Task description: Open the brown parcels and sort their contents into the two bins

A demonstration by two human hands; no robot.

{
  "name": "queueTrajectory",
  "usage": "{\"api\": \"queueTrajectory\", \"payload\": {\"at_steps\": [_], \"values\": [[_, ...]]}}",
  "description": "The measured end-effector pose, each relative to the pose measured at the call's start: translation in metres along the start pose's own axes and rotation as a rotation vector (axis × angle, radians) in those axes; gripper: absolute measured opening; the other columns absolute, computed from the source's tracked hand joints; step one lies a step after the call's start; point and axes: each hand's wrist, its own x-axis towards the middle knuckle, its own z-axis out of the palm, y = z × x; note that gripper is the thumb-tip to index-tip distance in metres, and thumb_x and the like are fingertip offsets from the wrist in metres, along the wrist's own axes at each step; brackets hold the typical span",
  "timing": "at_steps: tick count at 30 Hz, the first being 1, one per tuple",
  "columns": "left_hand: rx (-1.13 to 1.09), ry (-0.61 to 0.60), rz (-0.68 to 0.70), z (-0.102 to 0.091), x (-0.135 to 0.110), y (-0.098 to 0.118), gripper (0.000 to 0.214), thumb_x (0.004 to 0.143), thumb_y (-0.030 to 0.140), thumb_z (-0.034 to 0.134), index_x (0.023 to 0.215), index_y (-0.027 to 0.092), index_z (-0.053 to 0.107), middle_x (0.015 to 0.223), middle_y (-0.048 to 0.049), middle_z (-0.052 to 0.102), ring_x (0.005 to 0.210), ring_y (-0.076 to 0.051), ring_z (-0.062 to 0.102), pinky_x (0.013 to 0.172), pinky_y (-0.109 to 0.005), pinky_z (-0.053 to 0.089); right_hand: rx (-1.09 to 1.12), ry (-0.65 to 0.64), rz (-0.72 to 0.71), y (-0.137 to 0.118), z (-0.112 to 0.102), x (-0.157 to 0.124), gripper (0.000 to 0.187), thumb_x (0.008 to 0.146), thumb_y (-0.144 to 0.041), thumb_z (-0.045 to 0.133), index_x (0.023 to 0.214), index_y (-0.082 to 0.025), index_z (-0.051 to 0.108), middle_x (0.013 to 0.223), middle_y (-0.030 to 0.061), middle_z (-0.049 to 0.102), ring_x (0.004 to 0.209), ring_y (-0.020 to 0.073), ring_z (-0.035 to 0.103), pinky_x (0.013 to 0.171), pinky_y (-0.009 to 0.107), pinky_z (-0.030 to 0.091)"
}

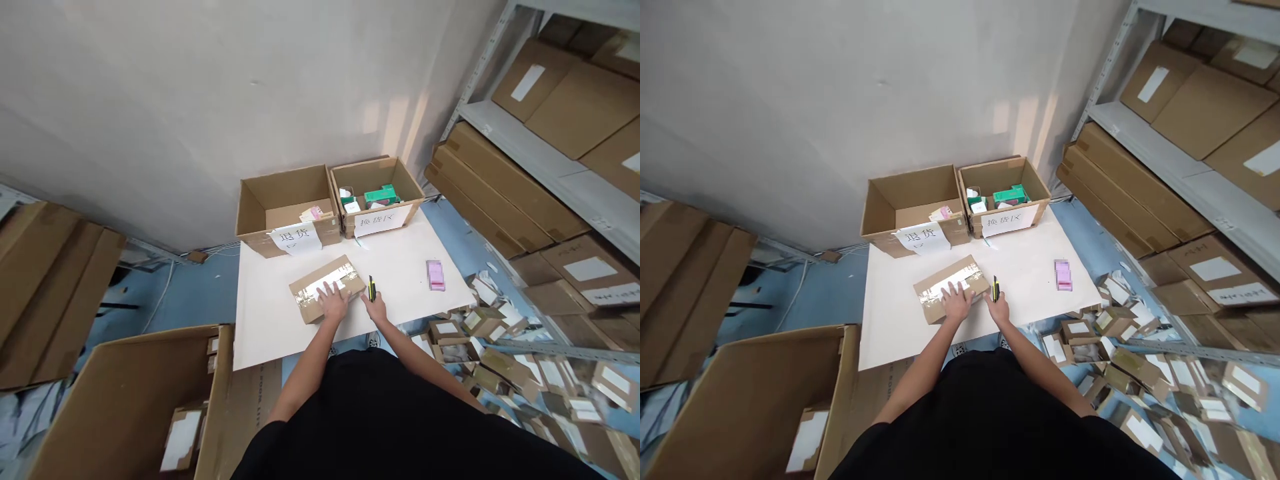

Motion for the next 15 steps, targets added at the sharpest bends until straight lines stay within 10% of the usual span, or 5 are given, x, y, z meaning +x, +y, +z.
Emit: {"api": "queueTrajectory", "payload": {"at_steps": [9,15], "values": [[0.053,-0.017,-0.016,-0.074,0.022,-0.107,0.070,0.104,0.053,0.032,0.169,0.026,0.025,0.177,-0.0088,0.023,0.163,-0.033,0.016,0.127,-0.057,0.025,0.027,0.173,0.043,-0.049,0.041,0.012,0.054,0.087,-0.066,0.068,0.113,-0.027,0.041,0.103,0.0099,0.075,0.097,0.0283,0.077,0.072,0.032,0.059],[0.128,-0.025,-0.256,-0.059,-0.017,-0.100,0.073,0.103,0.056,0.034,0.152,0.005,0.052,0.145,-0.0283,0.059,0.131,-0.042,0.058,0.106,-0.053,0.048,-0.068,0.073,-0.094,-0.123,0.042,0.063,0.055,0.083,-0.050,0.078,0.116,-0.024,0.043,0.106,0.0087,0.074,0.100,0.0274,0.075,0.077,0.031,0.056]]}}
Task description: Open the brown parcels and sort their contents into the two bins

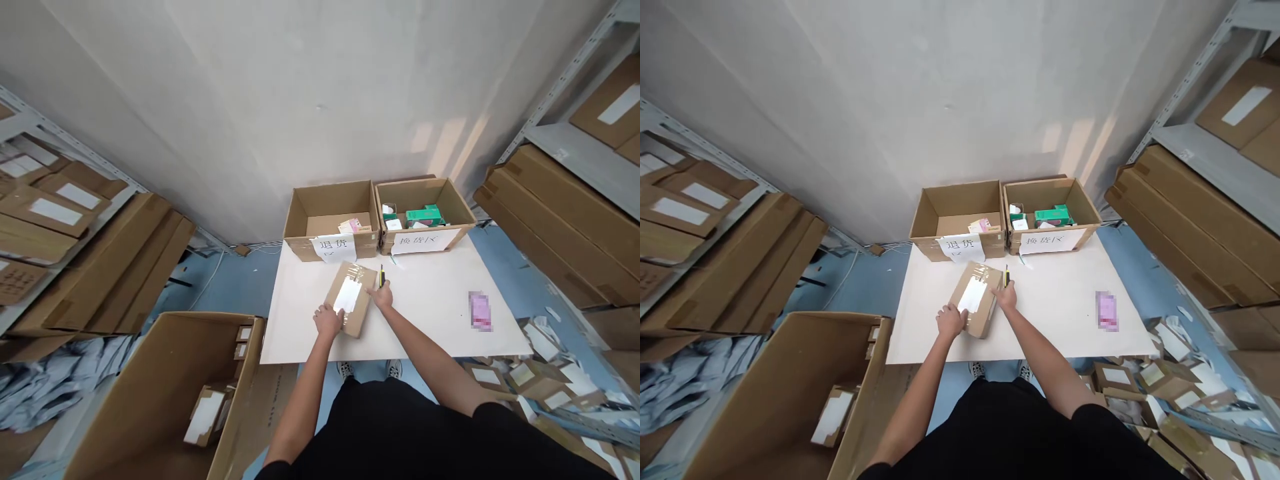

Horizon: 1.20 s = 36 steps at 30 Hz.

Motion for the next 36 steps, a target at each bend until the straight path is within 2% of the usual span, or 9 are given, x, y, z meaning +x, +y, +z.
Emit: {"api": "queueTrajectory", "payload": {"at_steps": [3,6,11,16,21,25,28,32,36], "values": [[-0.048,-0.078,0.050,0.002,-0.011,0.015,0.067,0.105,0.056,0.029,0.126,0.011,0.073,0.125,-0.0242,0.069,0.112,-0.037,0.068,0.096,-0.047,0.054,-0.097,0.014,-0.075,-0.037,-0.013,0.030,0.050,0.085,-0.044,0.077,0.118,-0.023,0.046,0.112,0.0129,0.073,0.106,0.0284,0.073,0.079,0.031,0.054],[-0.092,0.026,0.197,-0.008,-0.001,0.026,0.051,0.106,0.044,0.034,0.126,0.020,0.074,0.139,-0.0179,0.064,0.123,-0.033,0.064,0.098,-0.043,0.054,-0.065,0.059,-0.065,-0.038,-0.028,0.042,0.049,0.086,-0.047,0.075,0.118,-0.022,0.048,0.106,0.0114,0.074,0.099,0.0283,0.073,0.075,0.030,0.054],[-0.093,0.031,0.490,-0.024,0.046,0.038,0.055,0.104,0.038,0.043,0.158,0.026,0.048,0.173,-0.0081,0.032,0.159,-0.031,0.028,0.119,-0.045,0.041,0.071,0.152,0.018,0.044,-0.034,0.008,0.049,0.085,-0.062,0.068,0.111,-0.025,0.050,0.096,0.0073,0.074,0.093,0.0304,0.074,0.072,0.033,0.054],[-0.022,-0.022,0.462,-0.008,0.064,0.043,0.062,0.107,0.044,0.030,0.168,0.031,0.030,0.179,-0.0027,0.017,0.165,-0.029,0.011,0.128,-0.058,0.023,0.066,0.041,0.073,0.113,-0.011,-0.030,0.062,0.073,-0.070,0.078,0.106,-0.025,0.052,0.093,0.0076,0.074,0.091,0.0309,0.073,0.075,0.035,0.055],[0.012,0.023,0.217,0.003,0.041,0.040,0.069,0.106,0.053,0.029,0.168,0.024,0.031,0.178,-0.0123,0.019,0.161,-0.038,0.018,0.121,-0.064,0.029,0.019,0.045,0.065,0.077,-0.013,0.008,0.063,0.072,-0.066,0.082,0.110,-0.024,0.053,0.100,0.0103,0.075,0.096,0.0317,0.073,0.077,0.035,0.054],[0.056,-0.052,0.168,-0.005,0.025,0.040,0.069,0.104,0.058,0.036,0.156,0.016,0.051,0.159,-0.0240,0.050,0.143,-0.042,0.046,0.114,-0.059,0.038,0.018,0.085,0.006,0.021,-0.023,0.058,0.065,0.070,-0.059,0.087,0.113,-0.023,0.055,0.099,0.0122,0.076,0.091,0.0316,0.073,0.072,0.035,0.054],[0.044,-0.078,0.206,-0.013,0.026,0.041,0.056,0.103,0.052,0.042,0.137,0.015,0.067,0.131,-0.0219,0.070,0.134,-0.039,0.054,0.108,-0.053,0.043,0.196,0.054,-0.064,0.002,-0.027,0.077,0.053,0.079,-0.061,0.080,0.111,-0.025,0.057,0.085,0.0053,0.075,0.076,0.0252,0.072,0.065,0.032,0.053],[-0.063,0.070,0.299,-0.009,0.036,0.045,0.054,0.104,0.045,0.043,0.149,0.019,0.059,0.157,-0.0171,0.054,0.148,-0.036,0.042,0.115,-0.049,0.042,0.573,-0.008,-0.090,0.020,-0.033,0.072,0.040,0.095,-0.065,0.058,0.100,-0.026,0.055,0.066,-0.0028,0.065,0.059,0.0170,0.065,0.057,0.026,0.052],[-0.110,0.171,0.345,0.017,0.038,0.047,0.065,0.106,0.051,0.033,0.166,0.024,0.038,0.173,-0.0086,0.034,0.162,-0.035,0.017,0.129,-0.055,0.023,0.691,-0.153,-0.060,0.060,-0.048,0.051,0.039,0.090,-0.059,0.069,0.086,-0.024,0.053,0.071,0.0005,0.070,0.063,0.0164,0.070,0.059,0.024,0.053]]}}
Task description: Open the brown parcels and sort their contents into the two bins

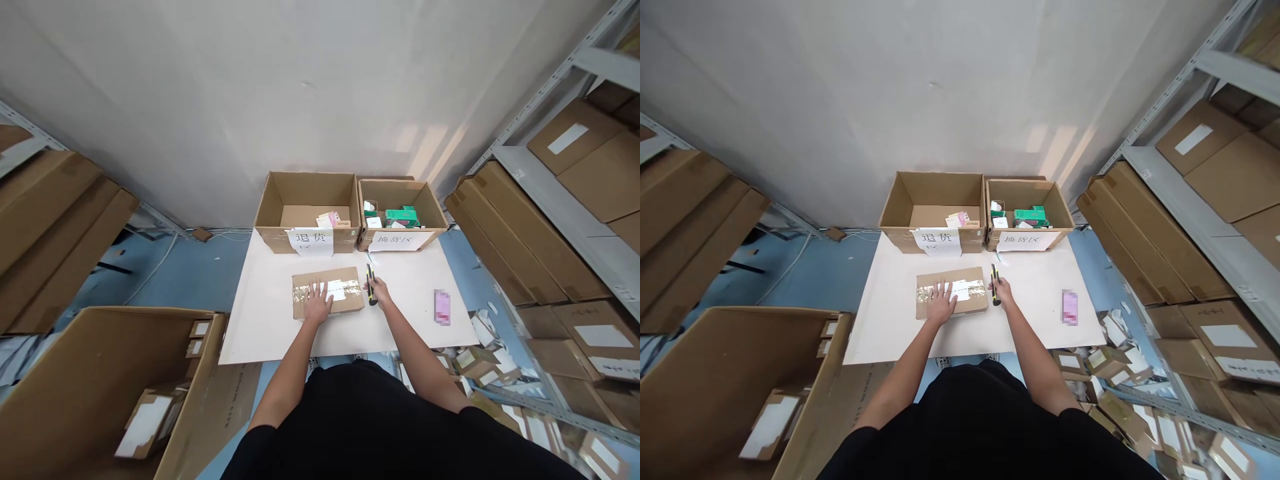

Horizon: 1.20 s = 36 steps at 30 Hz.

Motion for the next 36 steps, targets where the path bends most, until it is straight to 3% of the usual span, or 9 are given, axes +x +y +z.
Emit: {"api": "queueTrajectory", "payload": {"at_steps": [5,14,23,25,28,30,33,36], "values": [[-0.006,0.077,0.013,0.018,-0.006,-0.002,0.067,0.107,0.051,0.031,0.167,0.024,0.034,0.174,-0.0064,0.032,0.164,-0.033,0.013,0.132,-0.055,0.016,-0.161,-0.156,0.173,0.010,-0.021,-0.020,0.040,0.093,-0.057,0.069,0.082,-0.025,0.049,0.055,-0.0049,0.060,0.043,0.0141,0.058,0.047,0.024,0.046],[-0.028,0.133,0.028,0.022,-0.004,-0.003,0.067,0.106,0.052,0.033,0.167,0.022,0.036,0.175,-0.0069,0.028,0.165,-0.033,0.010,0.132,-0.055,0.014,-0.530,-0.282,0.074,-0.013,-0.009,-0.013,0.052,0.095,-0.073,0.056,0.080,-0.023,0.054,0.046,-0.0073,0.049,0.034,0.0123,0.047,0.041,0.024,0.039],[-0.035,0.097,-0.002,0.023,-0.003,0.000,0.069,0.105,0.052,0.034,0.167,0.023,0.035,0.176,-0.0064,0.027,0.165,-0.033,0.010,0.132,-0.055,0.014,-0.698,-0.362,0.060,0.008,-0.039,-0.056,0.051,0.097,-0.067,0.058,0.071,-0.024,0.050,0.046,-0.0066,0.051,0.038,0.0113,0.048,0.052,0.023,0.042],[-0.021,0.070,-0.021,0.021,-0.001,0.002,0.068,0.105,0.052,0.034,0.167,0.024,0.035,0.175,-0.0062,0.028,0.164,-0.033,0.012,0.131,-0.055,0.016,-0.607,-0.257,0.067,0.017,-0.041,-0.065,0.051,0.097,-0.068,0.055,0.071,-0.025,0.048,0.047,-0.0062,0.052,0.038,0.0124,0.051,0.051,0.024,0.043],[-0.013,0.022,-0.020,0.009,0.008,-0.003,0.065,0.104,0.048,0.038,0.164,0.023,0.042,0.172,-0.0082,0.035,0.160,-0.035,0.023,0.128,-0.055,0.025,-0.405,0.119,0.082,0.032,-0.029,-0.075,0.048,0.099,-0.069,0.048,0.076,-0.027,0.046,0.051,-0.0051,0.055,0.044,0.0159,0.058,0.052,0.026,0.046],[-0.020,0.018,0.004,-0.003,0.020,-0.014,0.061,0.103,0.042,0.040,0.161,0.023,0.047,0.169,-0.0104,0.042,0.156,-0.035,0.032,0.125,-0.053,0.031,-0.377,0.266,0.101,0.041,-0.011,-0.081,0.045,0.095,-0.070,0.053,0.082,-0.027,0.047,0.057,-0.0038,0.060,0.051,0.0190,0.065,0.056,0.028,0.050],[-0.001,0.047,-0.019,-0.024,0.036,-0.038,0.061,0.102,0.036,0.040,0.161,0.022,0.046,0.168,-0.0118,0.042,0.157,-0.033,0.030,0.126,-0.051,0.028,-0.487,0.250,0.124,0.052,0.018,-0.086,0.050,0.080,-0.070,0.074,0.092,-0.028,0.048,0.077,0.0026,0.072,0.076,0.0258,0.074,0.064,0.031,0.053],[0.043,0.020,-0.051,-0.035,0.042,-0.056,0.064,0.103,0.041,0.037,0.163,0.020,0.041,0.170,-0.0137,0.039,0.159,-0.034,0.025,0.128,-0.052,0.020,-0.563,0.230,0.146,0.051,0.034,-0.078,0.060,0.070,-0.068,0.084,0.098,-0.028,0.048,0.097,0.0104,0.075,0.098,0.0317,0.074,0.072,0.034,0.055]]}}
